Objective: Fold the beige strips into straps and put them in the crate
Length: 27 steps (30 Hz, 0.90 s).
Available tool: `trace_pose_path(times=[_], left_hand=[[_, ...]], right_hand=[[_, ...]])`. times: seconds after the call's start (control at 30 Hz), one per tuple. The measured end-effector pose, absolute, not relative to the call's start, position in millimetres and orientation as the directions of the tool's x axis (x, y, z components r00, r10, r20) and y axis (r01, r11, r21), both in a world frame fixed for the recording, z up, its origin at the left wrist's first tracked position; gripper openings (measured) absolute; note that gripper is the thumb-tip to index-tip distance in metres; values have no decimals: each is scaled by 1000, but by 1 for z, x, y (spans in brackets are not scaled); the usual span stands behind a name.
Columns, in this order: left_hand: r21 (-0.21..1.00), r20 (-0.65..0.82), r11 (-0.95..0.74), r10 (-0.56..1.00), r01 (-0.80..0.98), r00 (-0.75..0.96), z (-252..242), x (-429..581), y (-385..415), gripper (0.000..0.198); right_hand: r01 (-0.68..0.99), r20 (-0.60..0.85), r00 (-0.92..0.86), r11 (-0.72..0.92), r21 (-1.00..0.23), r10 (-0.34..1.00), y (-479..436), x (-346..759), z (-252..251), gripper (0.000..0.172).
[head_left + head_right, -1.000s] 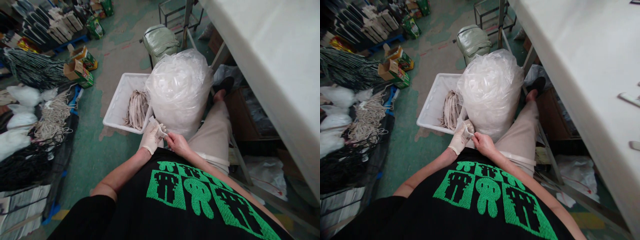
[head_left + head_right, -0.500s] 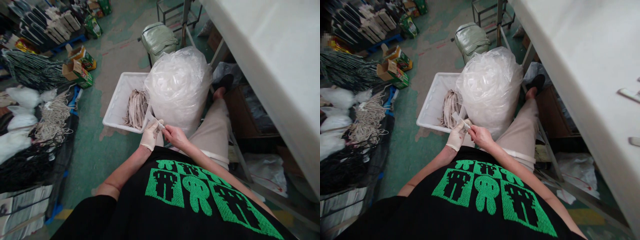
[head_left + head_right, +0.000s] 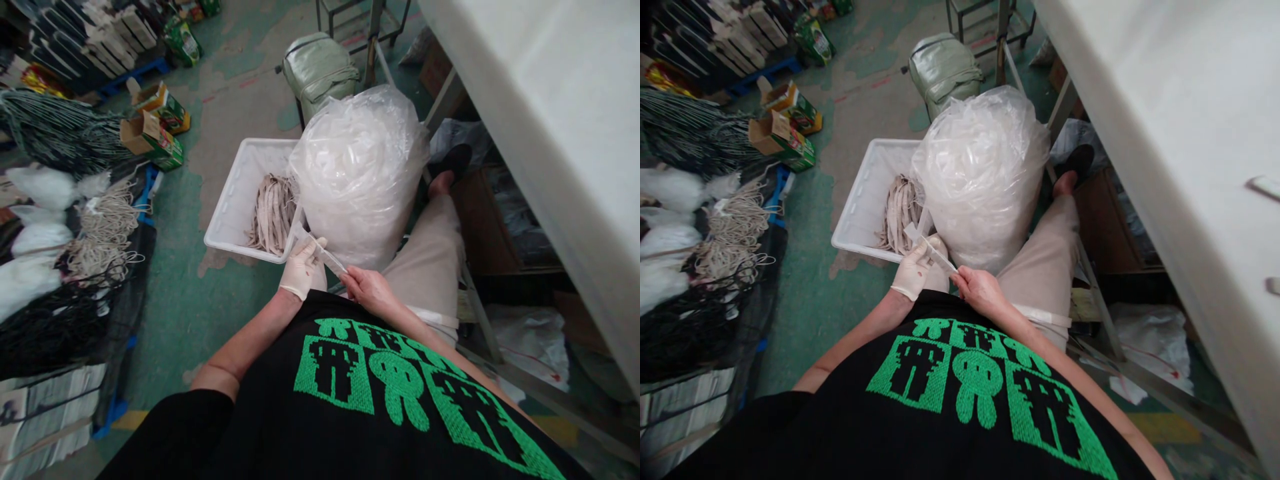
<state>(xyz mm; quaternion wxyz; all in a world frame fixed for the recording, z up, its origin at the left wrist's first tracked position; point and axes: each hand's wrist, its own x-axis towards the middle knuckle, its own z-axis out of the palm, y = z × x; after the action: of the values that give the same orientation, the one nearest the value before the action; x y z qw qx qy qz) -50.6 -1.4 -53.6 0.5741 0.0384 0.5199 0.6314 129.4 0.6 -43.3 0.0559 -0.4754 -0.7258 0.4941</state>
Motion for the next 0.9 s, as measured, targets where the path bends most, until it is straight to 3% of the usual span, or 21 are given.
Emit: trace_pose_path(times=[0.2, 0.33, 0.47, 0.6, 0.77, 0.9], left_hand=[[709, -547, 211, 767, -673, -336, -60, -48, -2, 19], [729, -510, 187, 790, -658, -341, -57, -44, -2, 25], [744, -489, 225, 825, -630, -283, -47, -32, -10, 30], [765, -465, 274, 861, -582, -206, -41, -27, -14, 33], [767, -445, 175, 839, -617, -314, -43, -35, -7, 32], [725, -509, 286, 835, -626, -209, -46, -31, -9, 26]], right_hand=[[626, -461, -558, -15, -780, 690, -2, 139, -46, 36], [580, -355, -559, 48, -813, 749, 5, 124, -40, 28], [572, -288, -514, 73, -817, 808, 12, 104, -37, 38], [535, -214, -489, 97, -839, 845, 16, 100, -40, 36], [539, -227, -503, 97, -837, 834, 14, 103, -43, 34], [541, -232, -502, 93, -836, 833, 14, 101, -44, 38]])
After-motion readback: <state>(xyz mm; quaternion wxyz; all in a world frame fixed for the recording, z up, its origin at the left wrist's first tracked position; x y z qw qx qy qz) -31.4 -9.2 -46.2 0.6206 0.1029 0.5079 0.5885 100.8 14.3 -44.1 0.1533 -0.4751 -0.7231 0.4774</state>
